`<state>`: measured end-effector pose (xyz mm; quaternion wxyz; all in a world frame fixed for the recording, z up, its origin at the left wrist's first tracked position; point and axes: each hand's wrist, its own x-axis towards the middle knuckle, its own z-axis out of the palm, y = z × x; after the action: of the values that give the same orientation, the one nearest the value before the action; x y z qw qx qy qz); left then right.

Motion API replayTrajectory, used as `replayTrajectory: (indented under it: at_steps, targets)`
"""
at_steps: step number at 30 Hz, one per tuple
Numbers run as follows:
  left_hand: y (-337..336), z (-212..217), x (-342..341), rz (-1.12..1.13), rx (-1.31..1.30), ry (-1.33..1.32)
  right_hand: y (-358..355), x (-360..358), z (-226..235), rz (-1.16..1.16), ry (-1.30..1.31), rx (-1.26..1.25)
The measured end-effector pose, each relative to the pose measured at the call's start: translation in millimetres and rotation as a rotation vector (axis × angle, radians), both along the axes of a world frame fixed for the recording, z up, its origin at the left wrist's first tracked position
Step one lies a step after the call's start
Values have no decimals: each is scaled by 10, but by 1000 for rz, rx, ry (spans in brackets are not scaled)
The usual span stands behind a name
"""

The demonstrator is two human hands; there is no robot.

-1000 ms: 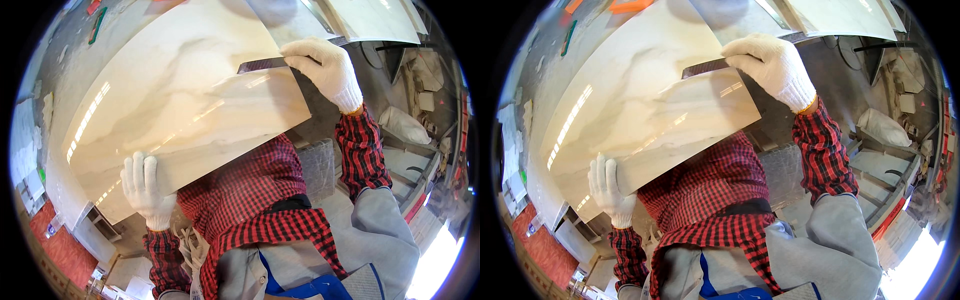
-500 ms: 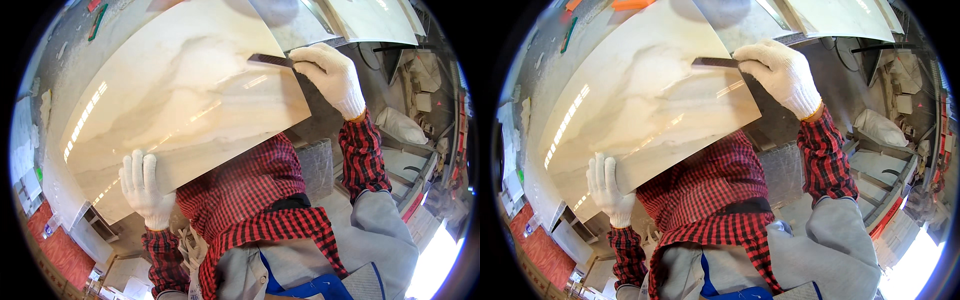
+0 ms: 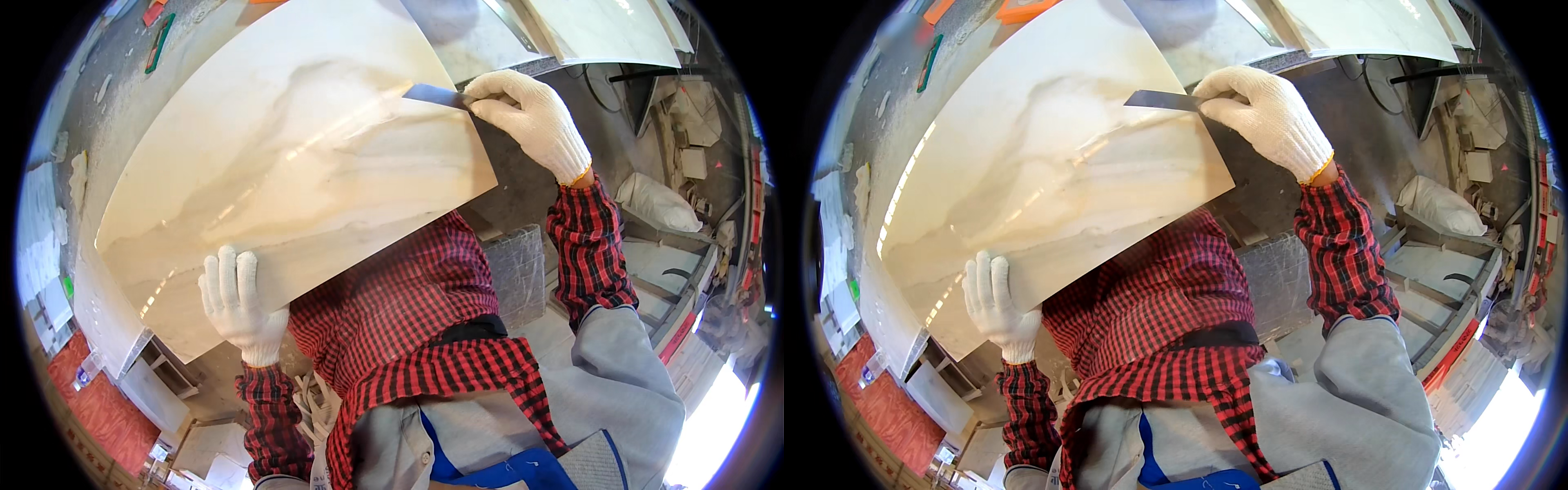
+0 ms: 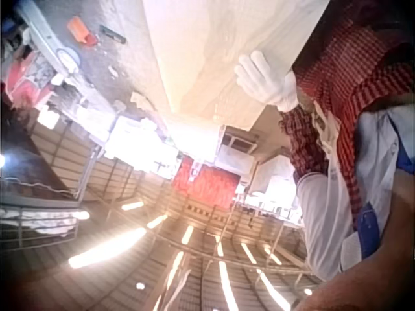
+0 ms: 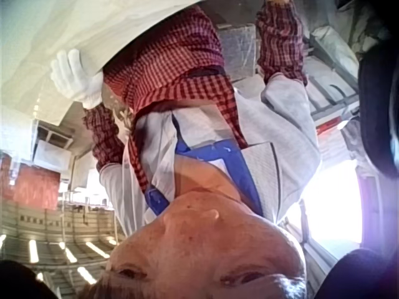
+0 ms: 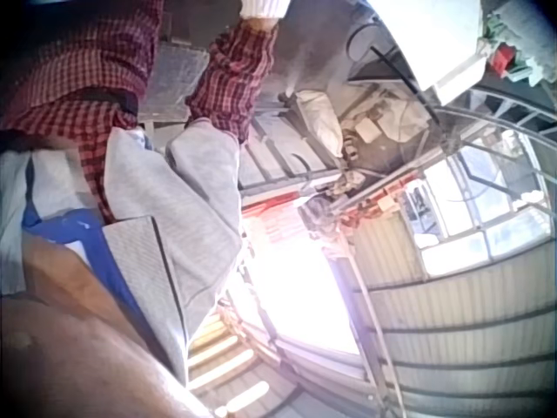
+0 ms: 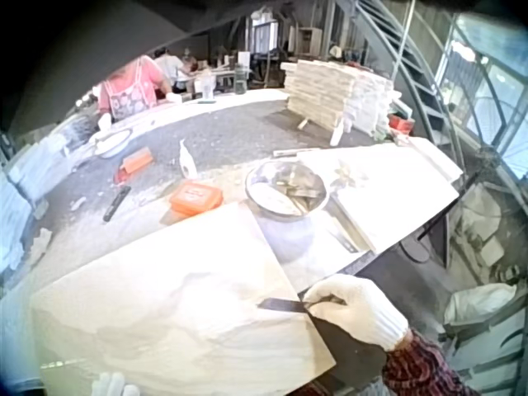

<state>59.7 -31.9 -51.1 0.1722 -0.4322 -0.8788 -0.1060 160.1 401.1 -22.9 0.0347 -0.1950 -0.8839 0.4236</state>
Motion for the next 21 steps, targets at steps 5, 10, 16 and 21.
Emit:
replayTrajectory:
  at_steps: [5, 10, 16, 21]
  targets:
    - [39, -15, -15, 3, -11, -53, -43, 32, -33, -34, 47, 70]
    - [57, -28, -59, -28, -21, -27, -81, 15, 53, -136, -33, -121]
    - [35, 12, -27, 14, -55, -49, -36, -26, 72, -26, -46, -143]
    - [49, 51, -37, 2, -23, -84, 13, -108, 109, 150, 29, 146]
